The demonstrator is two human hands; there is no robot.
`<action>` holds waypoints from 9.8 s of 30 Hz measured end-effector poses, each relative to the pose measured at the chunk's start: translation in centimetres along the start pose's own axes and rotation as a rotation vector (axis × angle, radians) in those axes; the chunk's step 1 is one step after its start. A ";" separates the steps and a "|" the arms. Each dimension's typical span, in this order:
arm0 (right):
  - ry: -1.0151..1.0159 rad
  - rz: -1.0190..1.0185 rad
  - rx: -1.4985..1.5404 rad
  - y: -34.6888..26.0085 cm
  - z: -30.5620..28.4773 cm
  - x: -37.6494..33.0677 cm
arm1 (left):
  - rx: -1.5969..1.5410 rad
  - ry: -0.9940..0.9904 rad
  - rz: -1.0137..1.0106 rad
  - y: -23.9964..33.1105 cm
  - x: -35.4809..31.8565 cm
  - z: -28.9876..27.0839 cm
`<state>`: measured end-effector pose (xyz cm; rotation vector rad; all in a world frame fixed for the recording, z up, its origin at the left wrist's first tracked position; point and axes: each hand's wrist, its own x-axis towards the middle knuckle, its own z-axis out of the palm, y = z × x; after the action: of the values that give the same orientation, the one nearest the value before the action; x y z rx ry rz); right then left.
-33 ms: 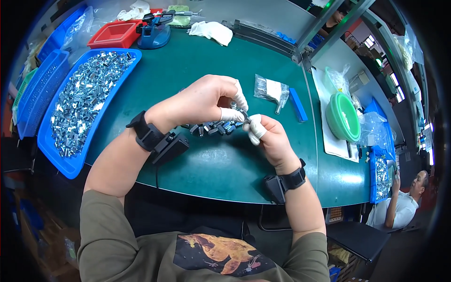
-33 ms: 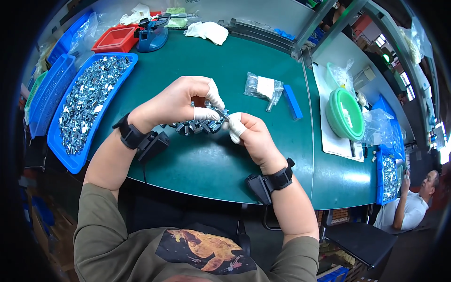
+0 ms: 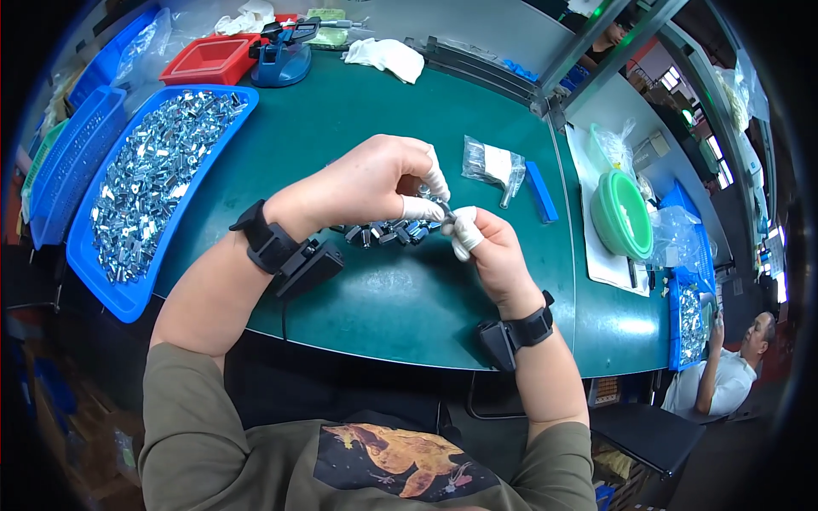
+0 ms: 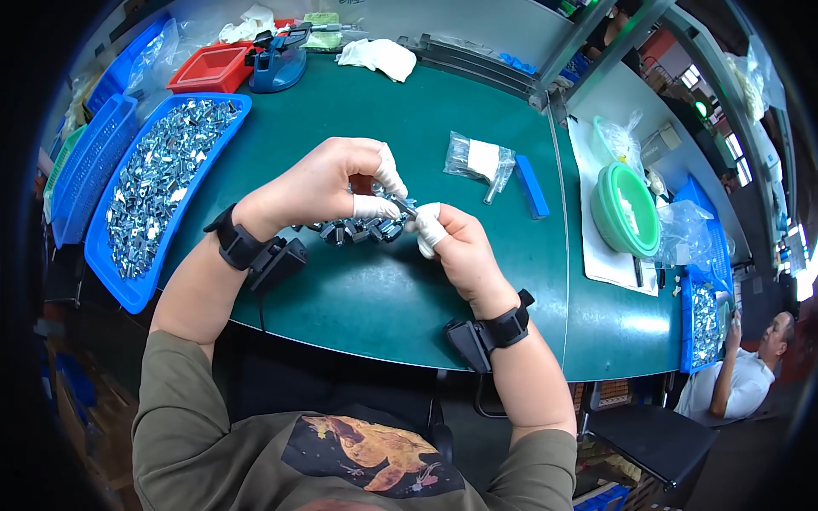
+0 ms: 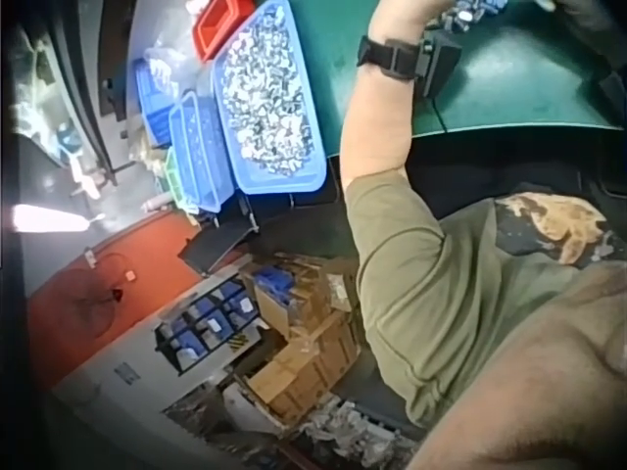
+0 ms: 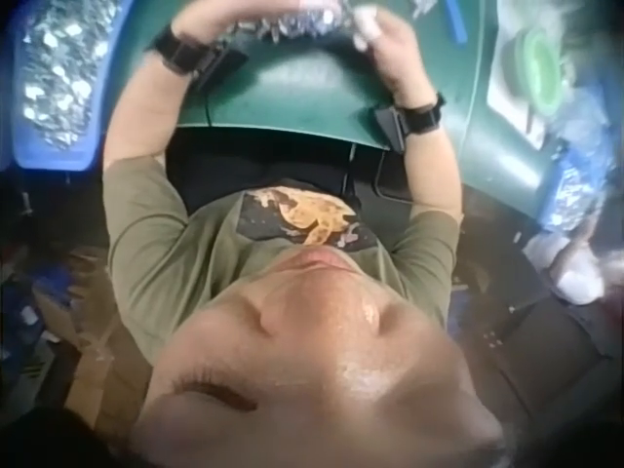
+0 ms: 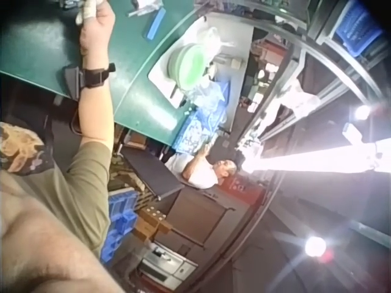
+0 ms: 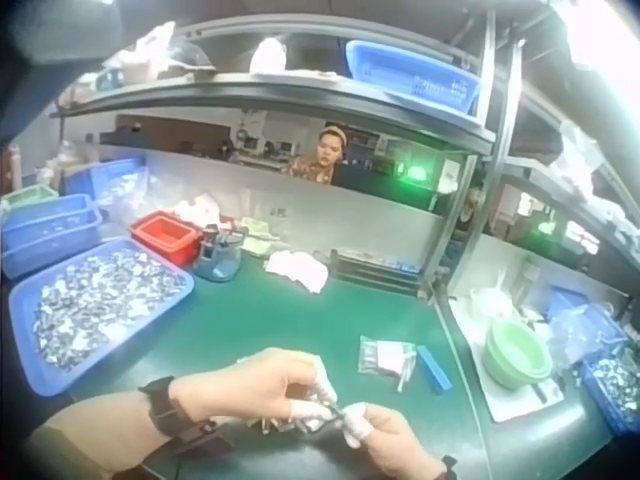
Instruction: The person assembles metal components by hand, picking up a small metal pin and a hollow metal block, inserting the pin into the block, and then placing the assembled unit onto the green work surface.
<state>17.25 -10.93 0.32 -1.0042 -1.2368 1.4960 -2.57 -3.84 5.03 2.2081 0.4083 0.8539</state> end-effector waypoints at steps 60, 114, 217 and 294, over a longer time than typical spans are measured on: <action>0.246 -0.085 -0.201 0.8 0.1 1.1 | -0.069 0.082 -0.263 -3.6 -0.3 2.9; 0.277 -0.124 -0.208 0.3 0.7 0.6 | -0.674 0.132 -0.485 -3.7 0.1 1.8; 0.243 -0.031 -0.116 1.1 -0.7 1.2 | 0.230 0.002 -0.513 -6.0 0.7 -0.7; 0.228 0.047 -0.130 0.1 -0.2 0.9 | 0.307 -0.048 -0.443 -6.0 -1.1 -2.2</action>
<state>17.21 -10.00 0.15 -1.2603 -1.1641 1.3077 -5.02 0.85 1.35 2.2729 1.0161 0.5214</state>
